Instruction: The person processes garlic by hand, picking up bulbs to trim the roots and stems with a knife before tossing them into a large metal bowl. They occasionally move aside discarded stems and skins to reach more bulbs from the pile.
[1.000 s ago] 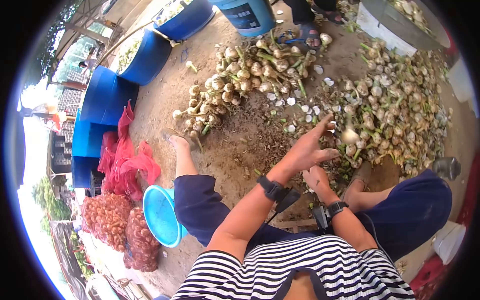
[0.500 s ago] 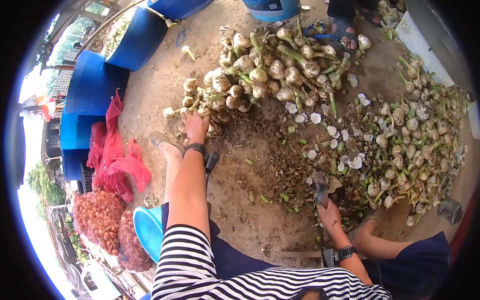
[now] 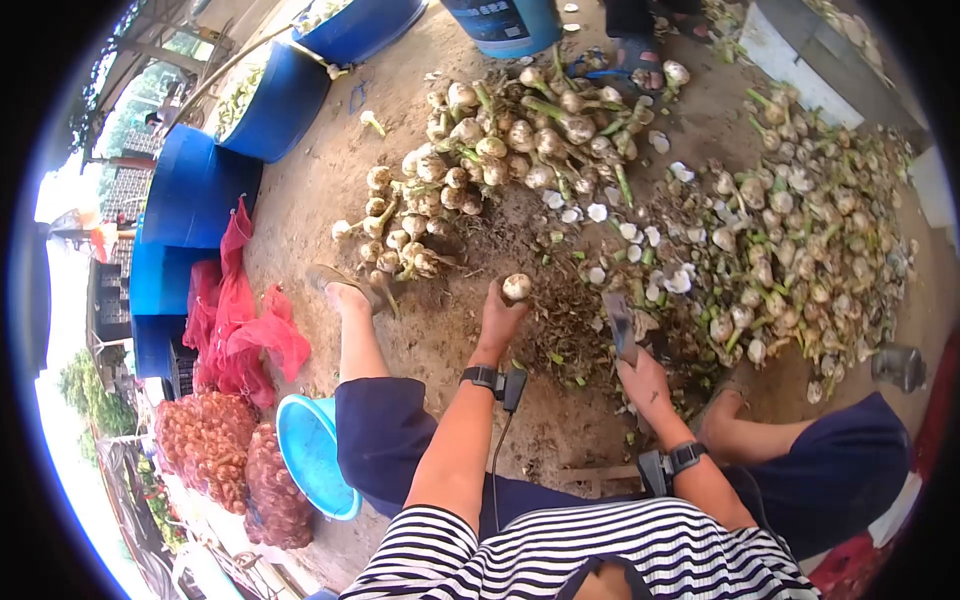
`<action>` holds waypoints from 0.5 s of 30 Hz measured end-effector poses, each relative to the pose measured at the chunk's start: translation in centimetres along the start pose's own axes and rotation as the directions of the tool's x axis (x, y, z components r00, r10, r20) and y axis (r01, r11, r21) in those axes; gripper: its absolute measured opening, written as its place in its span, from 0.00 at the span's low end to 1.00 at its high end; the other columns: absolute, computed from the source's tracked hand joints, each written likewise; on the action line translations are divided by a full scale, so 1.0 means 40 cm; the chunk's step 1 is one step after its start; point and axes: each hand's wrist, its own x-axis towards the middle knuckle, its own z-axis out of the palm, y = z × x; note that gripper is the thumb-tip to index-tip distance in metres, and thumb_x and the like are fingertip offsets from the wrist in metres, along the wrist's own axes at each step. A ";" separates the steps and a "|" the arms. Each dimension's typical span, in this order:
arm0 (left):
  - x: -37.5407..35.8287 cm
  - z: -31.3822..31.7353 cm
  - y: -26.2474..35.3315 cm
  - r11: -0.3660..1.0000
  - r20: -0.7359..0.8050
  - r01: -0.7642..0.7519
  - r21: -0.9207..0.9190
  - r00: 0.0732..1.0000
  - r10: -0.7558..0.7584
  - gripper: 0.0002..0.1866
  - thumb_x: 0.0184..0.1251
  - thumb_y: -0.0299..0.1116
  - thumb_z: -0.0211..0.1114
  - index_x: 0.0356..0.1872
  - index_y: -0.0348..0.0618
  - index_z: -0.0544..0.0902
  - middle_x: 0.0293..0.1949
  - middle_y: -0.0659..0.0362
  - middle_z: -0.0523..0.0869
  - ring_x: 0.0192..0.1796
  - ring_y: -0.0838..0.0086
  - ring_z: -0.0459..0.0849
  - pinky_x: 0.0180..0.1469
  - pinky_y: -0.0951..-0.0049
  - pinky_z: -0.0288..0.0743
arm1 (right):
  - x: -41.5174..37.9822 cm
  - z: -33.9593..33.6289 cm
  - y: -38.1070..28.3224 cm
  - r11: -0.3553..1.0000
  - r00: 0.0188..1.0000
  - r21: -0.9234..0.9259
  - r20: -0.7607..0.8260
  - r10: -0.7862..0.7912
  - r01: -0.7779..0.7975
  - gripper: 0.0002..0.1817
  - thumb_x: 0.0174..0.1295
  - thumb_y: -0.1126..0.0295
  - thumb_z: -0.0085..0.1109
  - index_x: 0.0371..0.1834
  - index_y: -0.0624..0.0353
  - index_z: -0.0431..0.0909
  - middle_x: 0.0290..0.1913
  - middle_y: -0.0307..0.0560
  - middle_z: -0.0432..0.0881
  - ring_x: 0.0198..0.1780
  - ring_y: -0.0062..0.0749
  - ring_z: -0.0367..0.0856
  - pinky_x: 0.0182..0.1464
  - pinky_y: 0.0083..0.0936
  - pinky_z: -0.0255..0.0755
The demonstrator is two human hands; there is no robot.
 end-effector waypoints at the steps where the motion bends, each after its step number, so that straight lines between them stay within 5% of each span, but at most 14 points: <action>1: -0.028 0.012 0.032 0.995 0.058 0.024 -0.094 0.998 -0.019 0.28 0.59 0.26 0.67 0.62 0.37 0.72 0.55 0.52 0.82 0.56 0.64 0.81 0.61 0.66 0.72 | -0.012 -0.008 -0.033 0.999 0.999 0.013 -0.030 -0.037 0.037 0.19 0.63 0.60 0.57 0.52 0.61 0.78 0.45 0.60 0.85 0.50 0.58 0.82 0.50 0.41 0.74; 6: -0.199 0.054 0.149 0.950 0.143 0.067 -0.305 0.989 -0.024 0.26 0.64 0.32 0.67 0.61 0.36 0.73 0.53 0.57 0.82 0.53 0.72 0.80 0.57 0.71 0.72 | -0.065 -0.036 -0.114 0.925 0.932 -0.172 -0.074 -0.356 0.339 0.13 0.63 0.65 0.59 0.43 0.63 0.77 0.32 0.55 0.83 0.34 0.56 0.82 0.36 0.44 0.74; 10: -0.304 0.040 0.197 0.996 0.229 0.078 -0.032 0.971 -0.069 0.25 0.64 0.40 0.69 0.58 0.37 0.76 0.47 0.62 0.84 0.47 0.75 0.80 0.49 0.74 0.75 | -0.119 -0.043 -0.160 0.731 0.739 -0.342 -0.134 -0.660 0.590 0.09 0.61 0.68 0.60 0.39 0.60 0.76 0.30 0.49 0.81 0.31 0.50 0.82 0.32 0.40 0.76; 11: -0.310 0.041 0.162 0.998 0.245 0.002 -0.065 0.969 0.014 0.25 0.63 0.42 0.69 0.57 0.38 0.77 0.44 0.62 0.84 0.44 0.75 0.80 0.46 0.74 0.75 | -0.129 -0.050 -0.167 0.677 0.691 -0.362 -0.112 -0.714 0.641 0.08 0.61 0.68 0.60 0.39 0.59 0.76 0.30 0.48 0.81 0.30 0.48 0.82 0.31 0.39 0.76; 14: -0.358 0.040 0.191 0.936 0.276 -0.175 0.305 0.957 0.089 0.24 0.59 0.38 0.71 0.53 0.36 0.79 0.44 0.55 0.87 0.45 0.70 0.85 0.46 0.68 0.78 | -0.164 -0.056 -0.183 0.520 0.571 -0.467 -0.039 -0.820 0.715 0.06 0.58 0.69 0.62 0.37 0.55 0.77 0.29 0.43 0.78 0.29 0.41 0.82 0.31 0.34 0.77; 15: -0.364 0.048 0.156 0.856 0.278 -0.438 0.276 0.889 0.365 0.20 0.60 0.37 0.71 0.50 0.36 0.80 0.42 0.57 0.88 0.43 0.70 0.86 0.44 0.69 0.79 | -0.173 -0.057 -0.186 0.484 0.570 -0.512 0.013 -0.822 0.710 0.08 0.56 0.68 0.63 0.39 0.55 0.79 0.30 0.42 0.78 0.30 0.40 0.83 0.32 0.33 0.77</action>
